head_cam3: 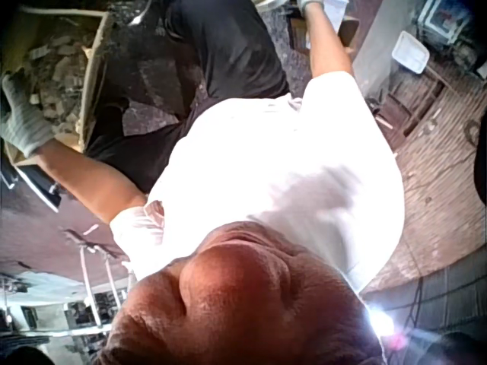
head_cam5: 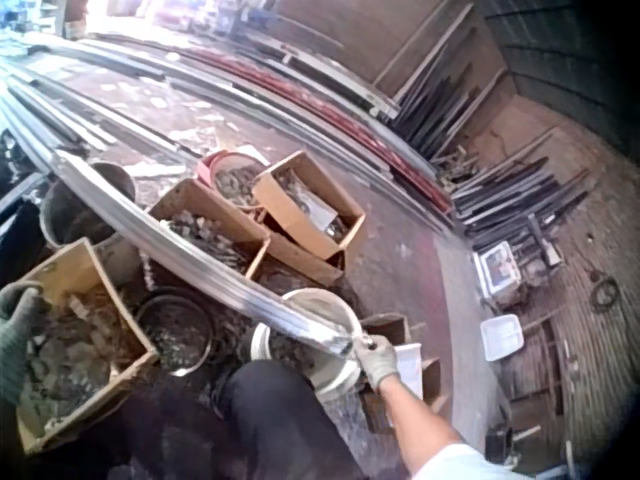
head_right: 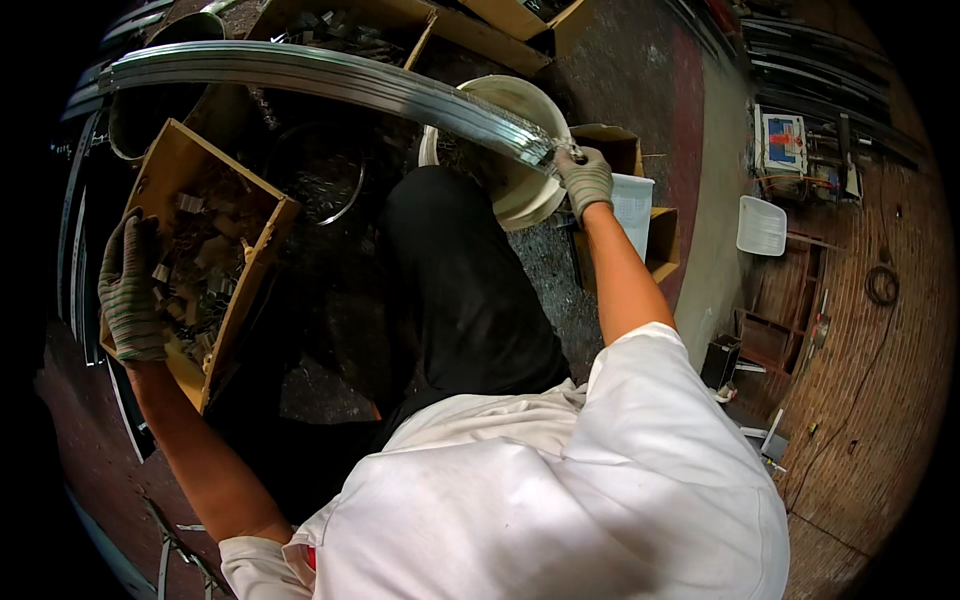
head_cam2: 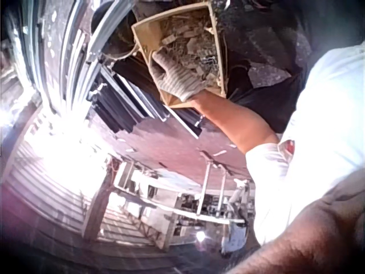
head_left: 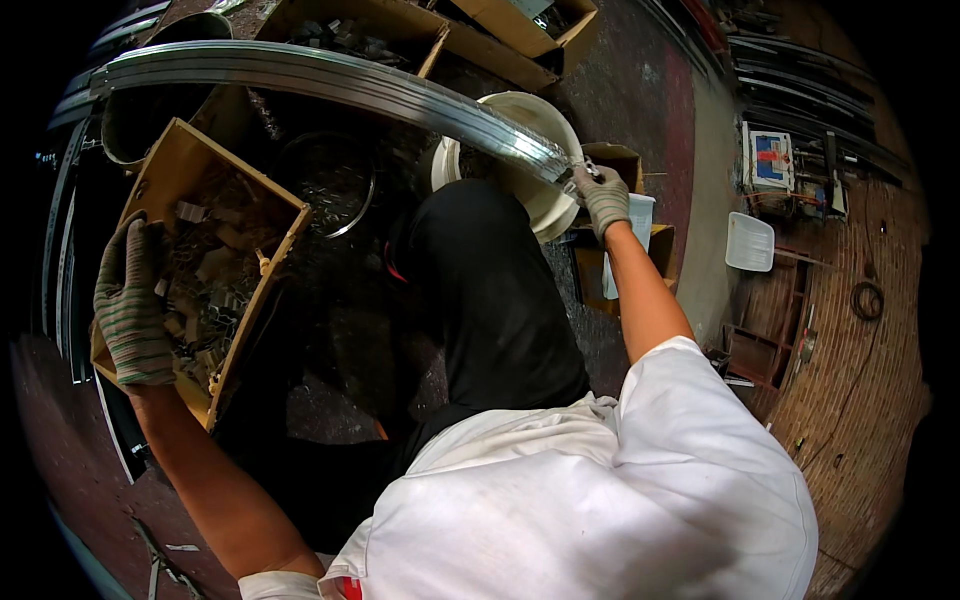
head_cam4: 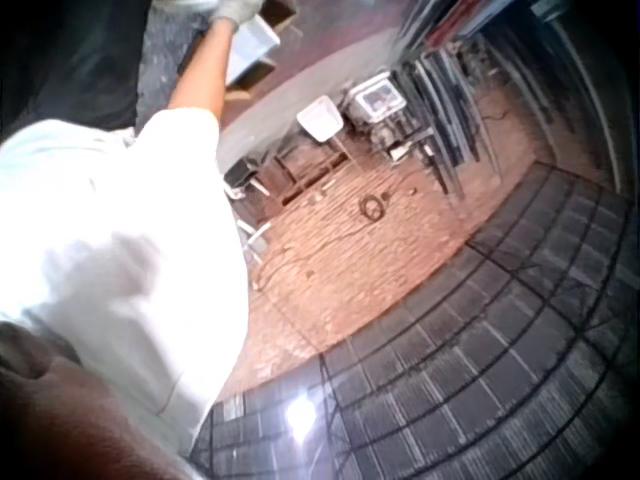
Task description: The person sits on the floor and repeatedly picks small metal pieces from a wooden box, separates them by hand, and places them into a white bucket. The person also handles a tube of adhesive near the end of the clip.
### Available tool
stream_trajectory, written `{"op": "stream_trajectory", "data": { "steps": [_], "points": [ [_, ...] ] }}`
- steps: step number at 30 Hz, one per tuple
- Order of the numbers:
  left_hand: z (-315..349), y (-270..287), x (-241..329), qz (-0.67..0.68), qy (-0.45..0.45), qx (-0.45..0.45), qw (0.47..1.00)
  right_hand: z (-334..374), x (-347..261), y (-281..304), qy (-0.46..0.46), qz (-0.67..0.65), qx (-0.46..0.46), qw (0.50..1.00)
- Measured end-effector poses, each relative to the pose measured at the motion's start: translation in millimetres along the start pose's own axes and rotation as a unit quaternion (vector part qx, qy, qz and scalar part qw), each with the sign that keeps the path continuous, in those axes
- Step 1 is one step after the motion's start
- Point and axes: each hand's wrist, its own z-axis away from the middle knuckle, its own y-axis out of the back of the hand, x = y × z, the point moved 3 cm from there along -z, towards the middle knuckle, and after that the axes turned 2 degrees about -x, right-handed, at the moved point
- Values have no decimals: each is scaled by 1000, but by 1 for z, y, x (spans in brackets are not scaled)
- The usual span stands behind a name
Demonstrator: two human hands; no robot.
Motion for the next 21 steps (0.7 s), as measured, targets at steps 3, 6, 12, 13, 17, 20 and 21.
{"op": "stream_trajectory", "data": {
  "steps": [3, 6, 12, 13, 17, 20, 21],
  "points": [
    [-2, -2, -1, -9, -2, -3, 1000, 4, -4, -5, 3, 31, -31, 999],
    [-4, -3, -2, -29, -23, -17, 999, -1, 7, -4, 17, 42, -34, 998],
    [-4, -3, -4, -39, -22, -33, 998, 3, 7, 7, 54, -34, -35, 997],
    [-3, -5, -5, -39, -23, -36, 998, -1, 11, 10, 70, -33, -32, 996],
    [-4, -5, -6, -48, -15, -33, 998, 2, 8, 6, -2, -36, -66, 997],
    [-5, -1, -7, -52, -25, -37, 998, 13, -15, 9, -43, -35, -77, 995],
    [-6, -1, -8, -49, -31, -43, 997, 9, -15, 13, -9, 14, -77, 997]
  ]
}}
